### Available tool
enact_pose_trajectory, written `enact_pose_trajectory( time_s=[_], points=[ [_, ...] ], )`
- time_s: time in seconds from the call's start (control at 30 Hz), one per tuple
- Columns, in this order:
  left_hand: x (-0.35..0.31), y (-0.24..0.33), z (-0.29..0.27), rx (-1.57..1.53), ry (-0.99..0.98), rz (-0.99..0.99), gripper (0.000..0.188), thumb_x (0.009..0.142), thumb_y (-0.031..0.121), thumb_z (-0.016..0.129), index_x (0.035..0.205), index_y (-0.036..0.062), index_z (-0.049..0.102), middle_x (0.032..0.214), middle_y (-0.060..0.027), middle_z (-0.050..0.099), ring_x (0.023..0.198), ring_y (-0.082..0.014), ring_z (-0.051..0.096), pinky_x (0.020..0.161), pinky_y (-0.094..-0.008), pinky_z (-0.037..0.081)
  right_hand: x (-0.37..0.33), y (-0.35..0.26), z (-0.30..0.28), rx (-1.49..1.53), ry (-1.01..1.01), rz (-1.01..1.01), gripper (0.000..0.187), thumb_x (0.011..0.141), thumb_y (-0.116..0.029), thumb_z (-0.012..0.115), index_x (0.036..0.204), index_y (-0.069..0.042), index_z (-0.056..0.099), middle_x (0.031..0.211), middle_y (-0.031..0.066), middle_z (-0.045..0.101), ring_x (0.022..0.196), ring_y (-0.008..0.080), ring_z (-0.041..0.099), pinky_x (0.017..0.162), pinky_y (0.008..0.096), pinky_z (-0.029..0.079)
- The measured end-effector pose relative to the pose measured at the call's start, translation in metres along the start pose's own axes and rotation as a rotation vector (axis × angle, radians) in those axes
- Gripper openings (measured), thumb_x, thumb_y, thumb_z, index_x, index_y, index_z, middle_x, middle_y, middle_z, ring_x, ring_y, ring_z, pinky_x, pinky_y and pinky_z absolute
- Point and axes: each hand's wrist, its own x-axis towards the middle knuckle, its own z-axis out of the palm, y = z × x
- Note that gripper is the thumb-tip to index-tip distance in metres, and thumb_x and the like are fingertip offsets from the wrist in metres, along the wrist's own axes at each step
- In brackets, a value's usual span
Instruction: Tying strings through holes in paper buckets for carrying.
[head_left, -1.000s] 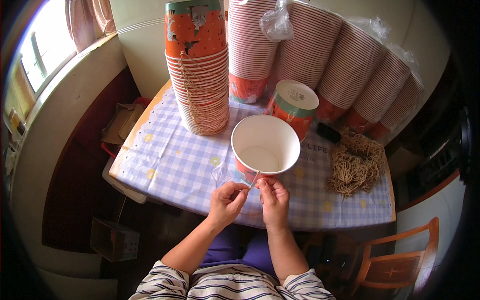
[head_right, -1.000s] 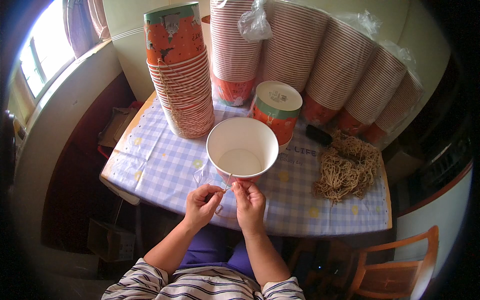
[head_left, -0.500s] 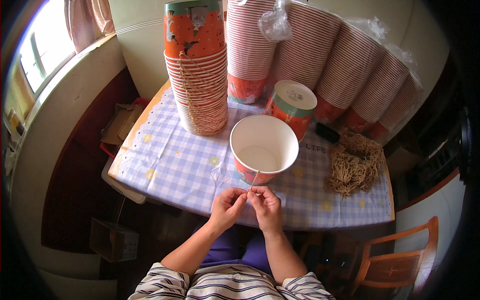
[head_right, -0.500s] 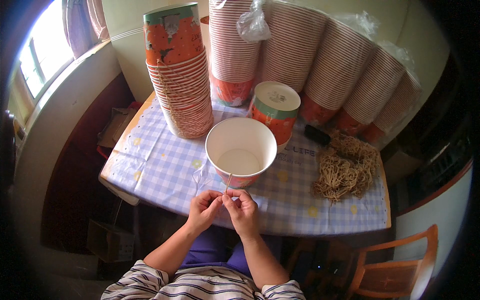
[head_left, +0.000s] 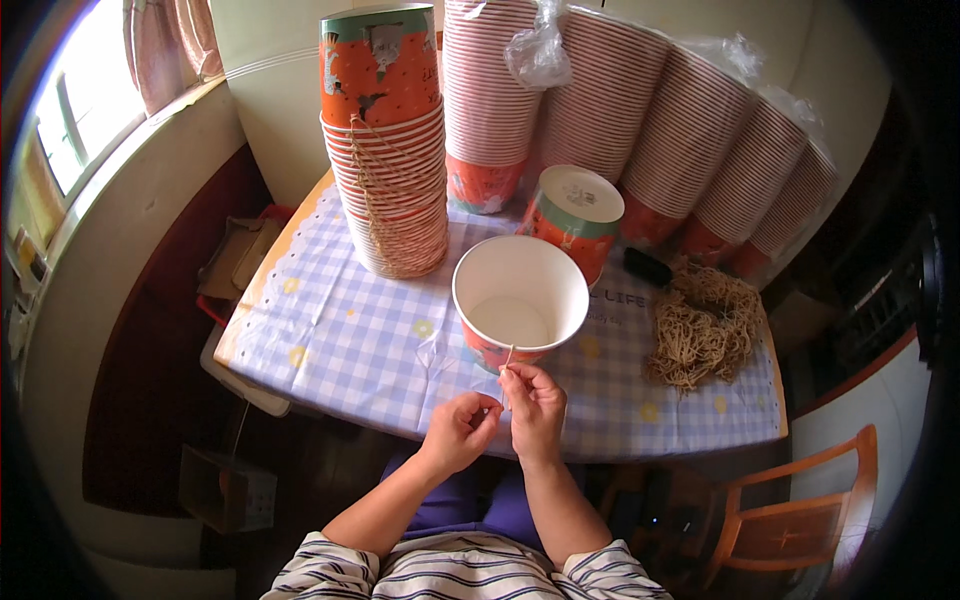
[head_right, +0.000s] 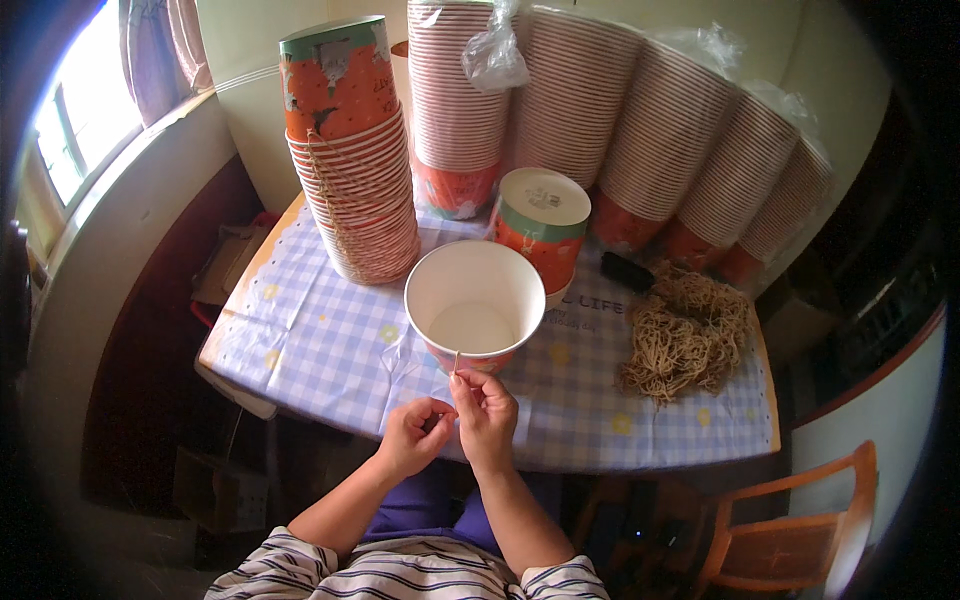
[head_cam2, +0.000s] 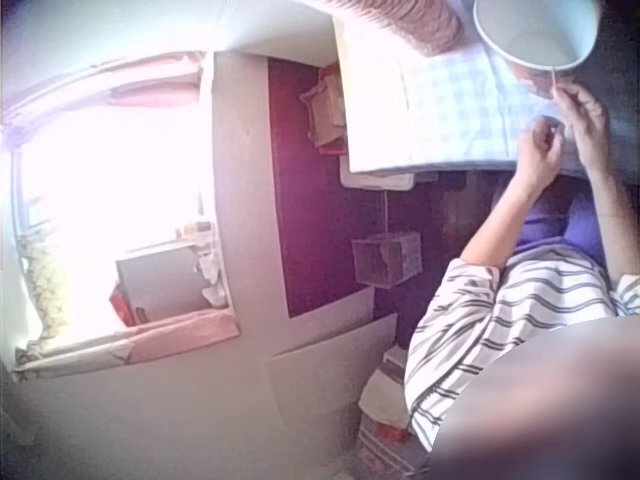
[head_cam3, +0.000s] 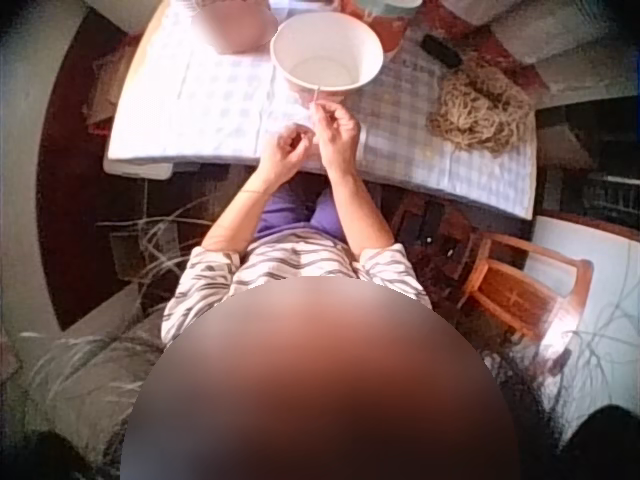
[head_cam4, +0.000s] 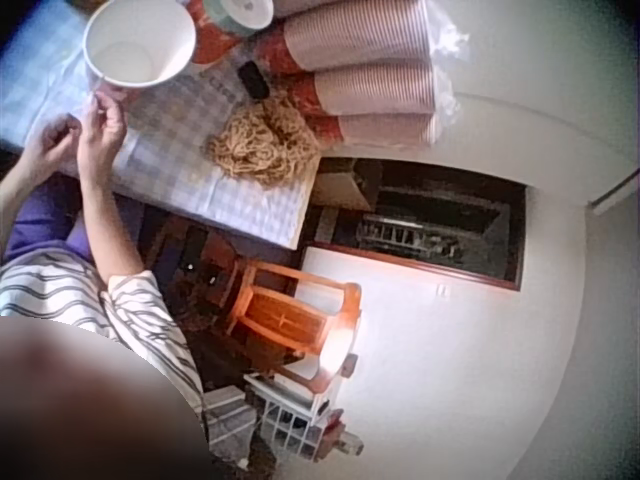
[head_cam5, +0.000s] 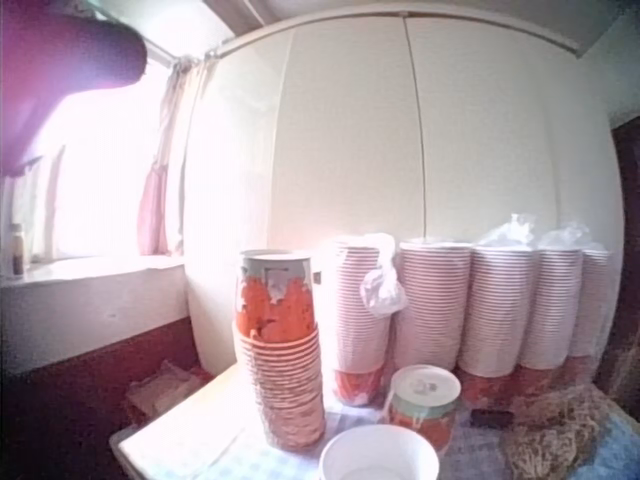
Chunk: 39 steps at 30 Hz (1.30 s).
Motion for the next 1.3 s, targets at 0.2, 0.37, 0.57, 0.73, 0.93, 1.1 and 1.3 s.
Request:
enact_pose_trajectory(
  time_s=[0.2, 0.37, 0.57, 0.73, 0.93, 1.1, 1.3],
  points=[
    [0.000, 0.002, 0.000, 0.164, 0.001, 0.081, 0.009, 0.081, 0.006, 0.062, 0.086, -0.0020, 0.063, 0.064, -0.0062, 0.059, 0.056, -0.0078, 0.053, 0.051, -0.0244, 0.044, 0.010, -0.002, 0.006, -0.141, 0.051, -0.147, 0.011, 0.087, -0.010, 0.065, 0.089, 0.001, 0.065, 0.075, 0.0034, 0.066, 0.065, 0.0069, 0.058, 0.060, 0.0226, 0.047],
    [0.000, 0.004, 0.000, 0.250, -0.001, 0.096, 0.010, 0.079, 0.008, 0.064, 0.085, -0.0007, 0.063, 0.067, -0.0136, 0.060, 0.054, -0.0142, 0.056, 0.052, -0.0276, 0.045, 0.012, -0.013, 0.007, -0.376, 0.058, -0.218, 0.013, 0.087, -0.011, 0.064, 0.086, 0.002, 0.064, 0.073, 0.0042, 0.066, 0.063, 0.0075, 0.059, 0.059, 0.0226, 0.047],
    [0.000, 0.005, -0.001, 0.274, -0.039, 0.119, 0.010, 0.079, 0.009, 0.064, 0.084, -0.0002, 0.063, 0.070, -0.0145, 0.060, 0.057, -0.0176, 0.057, 0.053, -0.0299, 0.046, 0.014, -0.010, 0.007, -0.474, 0.132, -0.267, 0.013, 0.082, -0.014, 0.068, 0.082, -0.001, 0.066, 0.060, 0.0068, 0.062, 0.051, 0.0111, 0.057, 0.050, 0.0271, 0.044],
    [0.000, 0.005, -0.003, 0.336, -0.076, 0.177, 0.010, 0.076, 0.008, 0.064, 0.081, 0.0001, 0.062, 0.070, -0.0145, 0.059, 0.060, -0.0271, 0.060, 0.056, -0.0334, 0.047, 0.012, -0.013, 0.012, -0.433, 0.175, -0.286, 0.014, 0.084, -0.014, 0.067, 0.081, -0.001, 0.065, 0.062, 0.0064, 0.063, 0.053, 0.0107, 0.058, 0.051, 0.0269, 0.045],
    [0.000, 0.008, -0.004, 0.313, -0.095, 0.172, 0.010, 0.076, 0.008, 0.065, 0.080, 0.0000, 0.062, 0.068, -0.0136, 0.058, 0.061, -0.0285, 0.060, 0.057, -0.0339, 0.048, 0.012, -0.009, 0.012, -0.430, 0.194, -0.281, 0.015, 0.085, -0.015, 0.067, 0.083, 0.000, 0.065, 0.065, 0.0065, 0.065, 0.057, 0.0109, 0.060, 0.054, 0.0264, 0.047],
    [0.000, 0.006, -0.008, 0.308, -0.096, 0.166, 0.012, 0.076, 0.008, 0.066, 0.086, 0.0004, 0.064, 0.075, -0.0124, 0.059, 0.064, -0.0254, 0.060, 0.058, -0.0323, 0.048, 0.006, 0.004, 0.004, -0.324, 0.077, -0.198, 0.017, 0.089, -0.016, 0.064, 0.086, 0.001, 0.063, 0.075, 0.0031, 0.066, 0.063, 0.0070, 0.059, 0.058, 0.0216, 0.046],
    [0.017, 0.012, -0.020, 0.185, 0.158, 0.229, 0.018, 0.079, 0.009, 0.069, 0.096, 0.0031, 0.067, 0.091, -0.0129, 0.059, 0.079, -0.0227, 0.061, 0.067, -0.0299, 0.050, 0.001, 0.002, -0.007, -0.107, -0.020, -0.006, 0.017, 0.092, -0.018, 0.060, 0.096, -0.002, 0.065, 0.077, 0.0019, 0.066, 0.061, 0.0036, 0.053, 0.055, 0.0180, 0.041]
  ],
)
